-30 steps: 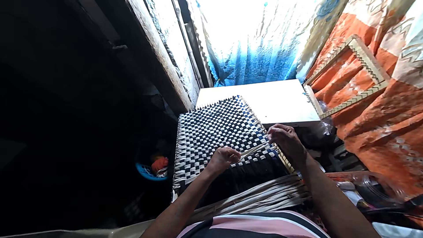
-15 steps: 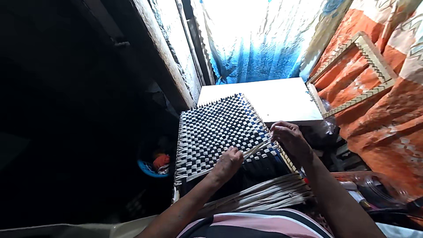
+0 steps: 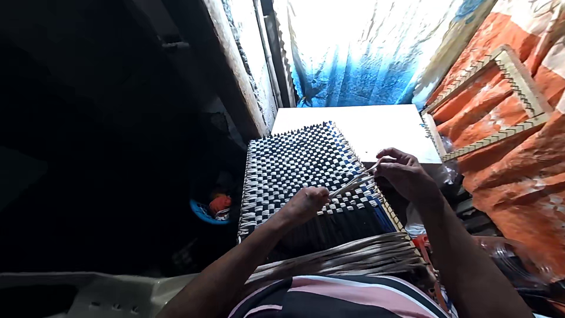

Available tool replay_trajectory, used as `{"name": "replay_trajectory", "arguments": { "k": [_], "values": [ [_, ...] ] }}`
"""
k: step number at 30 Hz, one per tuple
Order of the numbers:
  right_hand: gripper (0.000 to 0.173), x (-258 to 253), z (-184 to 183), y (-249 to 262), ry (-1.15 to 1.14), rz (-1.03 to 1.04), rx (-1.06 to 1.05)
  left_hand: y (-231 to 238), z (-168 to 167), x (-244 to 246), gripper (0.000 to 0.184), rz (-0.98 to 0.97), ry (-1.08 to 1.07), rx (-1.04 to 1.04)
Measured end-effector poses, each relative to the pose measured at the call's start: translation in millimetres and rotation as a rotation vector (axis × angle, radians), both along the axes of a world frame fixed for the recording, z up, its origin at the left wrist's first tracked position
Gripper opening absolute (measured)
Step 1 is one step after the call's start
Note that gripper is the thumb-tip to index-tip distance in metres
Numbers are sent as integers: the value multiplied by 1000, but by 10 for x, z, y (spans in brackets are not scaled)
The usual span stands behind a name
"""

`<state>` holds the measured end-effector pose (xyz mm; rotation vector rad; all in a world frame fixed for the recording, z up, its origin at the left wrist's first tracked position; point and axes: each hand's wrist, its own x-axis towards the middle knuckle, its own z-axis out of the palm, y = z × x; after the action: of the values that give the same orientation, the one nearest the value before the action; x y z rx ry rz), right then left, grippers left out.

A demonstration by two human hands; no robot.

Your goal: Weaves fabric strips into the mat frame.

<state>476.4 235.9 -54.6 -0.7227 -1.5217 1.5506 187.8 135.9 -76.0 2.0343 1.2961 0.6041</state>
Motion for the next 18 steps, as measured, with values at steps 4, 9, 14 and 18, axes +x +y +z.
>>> {"name": "replay_trajectory", "arguments": {
  "k": [4,9,14,18],
  "values": [
    [22,-286,156,52,118,6,-52,-4,245,-99,21,71,-13,31],
    [39,-939,-129,86,6,-102,-240,164,346,-433,22,201,-206,84],
    [21,-1660,-568,-296,-319,38,-256,218,504,-771,19,402,-255,29],
    [25,-2037,-818,-694,-492,535,292,177,567,-999,16,529,-401,56]
  ]
}}
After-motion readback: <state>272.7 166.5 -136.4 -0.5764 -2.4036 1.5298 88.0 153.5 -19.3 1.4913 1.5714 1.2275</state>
